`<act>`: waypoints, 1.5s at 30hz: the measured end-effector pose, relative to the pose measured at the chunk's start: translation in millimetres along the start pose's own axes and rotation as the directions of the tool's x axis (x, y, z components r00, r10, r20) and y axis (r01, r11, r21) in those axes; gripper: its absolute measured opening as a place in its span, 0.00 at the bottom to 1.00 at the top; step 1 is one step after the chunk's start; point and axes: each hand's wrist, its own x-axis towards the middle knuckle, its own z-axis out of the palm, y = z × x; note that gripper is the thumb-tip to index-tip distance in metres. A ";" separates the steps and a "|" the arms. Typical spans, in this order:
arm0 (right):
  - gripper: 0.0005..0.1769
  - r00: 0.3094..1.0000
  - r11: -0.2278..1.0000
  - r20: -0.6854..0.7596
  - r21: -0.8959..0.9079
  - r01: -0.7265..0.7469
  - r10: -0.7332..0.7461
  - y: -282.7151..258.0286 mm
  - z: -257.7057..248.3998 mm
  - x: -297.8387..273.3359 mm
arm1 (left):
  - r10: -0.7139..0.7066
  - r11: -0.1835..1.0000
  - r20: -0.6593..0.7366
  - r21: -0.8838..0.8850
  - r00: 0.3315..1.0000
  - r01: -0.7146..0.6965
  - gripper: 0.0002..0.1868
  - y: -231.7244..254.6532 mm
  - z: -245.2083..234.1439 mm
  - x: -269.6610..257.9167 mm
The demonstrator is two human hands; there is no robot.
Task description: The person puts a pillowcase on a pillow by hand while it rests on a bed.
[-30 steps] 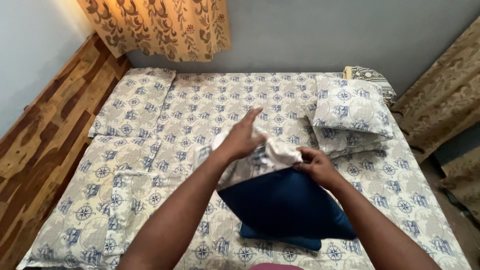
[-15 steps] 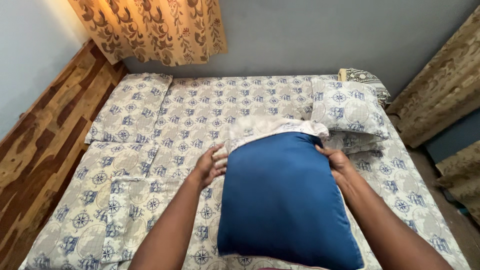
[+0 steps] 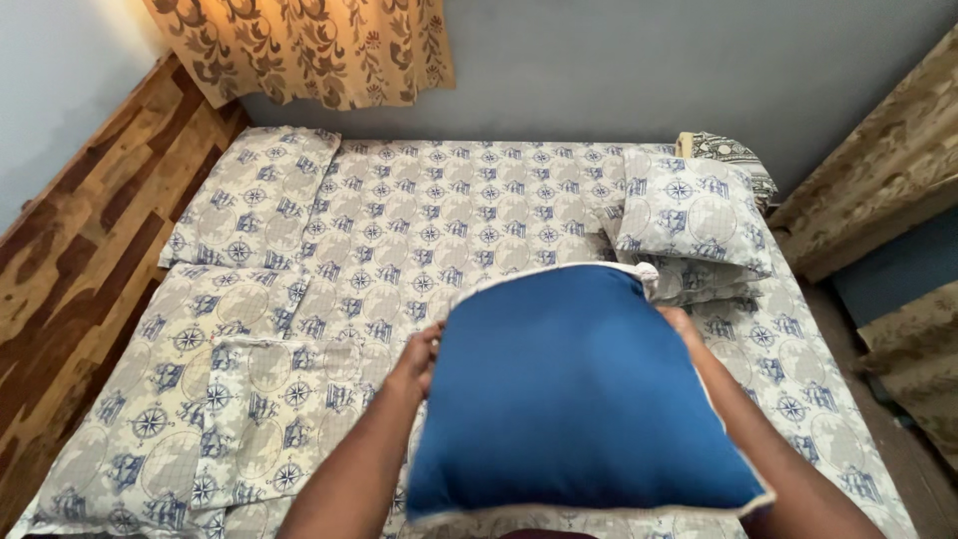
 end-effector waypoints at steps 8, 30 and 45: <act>0.20 0.986 0.979 0.088 -0.134 0.155 -0.144 -13.1 52.3 -140.1 | 0.136 0.972 0.139 0.172 0.981 -0.159 0.22 72.1 6.9 5.6; 0.21 0.880 0.921 0.273 0.122 0.370 -0.390 16.9 18.4 -91.6 | 0.124 0.928 0.102 0.340 0.987 -0.152 0.12 38.6 8.7 -4.5; 0.18 0.983 0.983 0.015 0.029 0.182 -0.183 19.2 -6.7 -56.0 | -0.058 0.889 0.059 0.458 0.997 0.025 0.13 55.7 10.1 -27.1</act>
